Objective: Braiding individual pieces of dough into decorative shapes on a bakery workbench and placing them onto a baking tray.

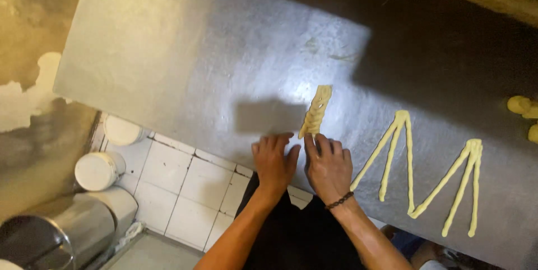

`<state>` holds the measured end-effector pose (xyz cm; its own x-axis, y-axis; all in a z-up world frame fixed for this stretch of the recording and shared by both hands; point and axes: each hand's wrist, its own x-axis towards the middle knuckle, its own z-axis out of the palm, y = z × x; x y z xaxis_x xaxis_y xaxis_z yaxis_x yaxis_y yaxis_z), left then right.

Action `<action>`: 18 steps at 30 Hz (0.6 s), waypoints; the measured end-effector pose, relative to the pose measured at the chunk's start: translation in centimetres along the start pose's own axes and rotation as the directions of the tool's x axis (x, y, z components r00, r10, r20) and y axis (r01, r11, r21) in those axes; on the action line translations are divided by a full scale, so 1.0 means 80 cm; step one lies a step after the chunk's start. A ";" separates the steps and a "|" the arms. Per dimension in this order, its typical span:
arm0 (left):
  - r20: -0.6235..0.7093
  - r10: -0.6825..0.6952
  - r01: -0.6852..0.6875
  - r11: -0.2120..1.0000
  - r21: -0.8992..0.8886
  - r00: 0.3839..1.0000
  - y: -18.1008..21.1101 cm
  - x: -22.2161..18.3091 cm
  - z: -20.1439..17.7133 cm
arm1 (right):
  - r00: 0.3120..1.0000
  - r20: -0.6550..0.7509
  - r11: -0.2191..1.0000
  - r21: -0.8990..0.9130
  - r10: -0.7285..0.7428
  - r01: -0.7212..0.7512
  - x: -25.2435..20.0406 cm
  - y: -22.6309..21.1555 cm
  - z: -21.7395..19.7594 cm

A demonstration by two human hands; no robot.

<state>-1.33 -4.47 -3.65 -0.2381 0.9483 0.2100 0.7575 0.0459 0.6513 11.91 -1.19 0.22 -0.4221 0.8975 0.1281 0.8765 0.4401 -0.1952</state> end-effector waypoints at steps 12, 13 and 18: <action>0.136 0.288 -0.314 0.916 0.249 0.948 0.002 0.010 0.004 | 0.987 0.103 0.869 0.468 0.125 -0.159 -0.029 0.041 -0.005; 0.129 0.286 -0.311 0.914 0.261 0.950 0.004 0.010 0.002 | 0.989 0.097 0.868 0.475 0.114 -0.146 -0.032 0.046 -0.013; -0.031 0.296 -0.275 0.917 0.289 0.955 0.027 -0.007 0.007 | 0.970 -0.024 0.772 0.611 0.242 -0.177 -0.062 0.092 -0.029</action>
<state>0.80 -4.72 -2.79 -0.0224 0.9091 0.4159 0.9358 -0.1273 0.3286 20.98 -2.48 0.42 -0.1921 0.9763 0.1000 0.6096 0.1986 -0.7674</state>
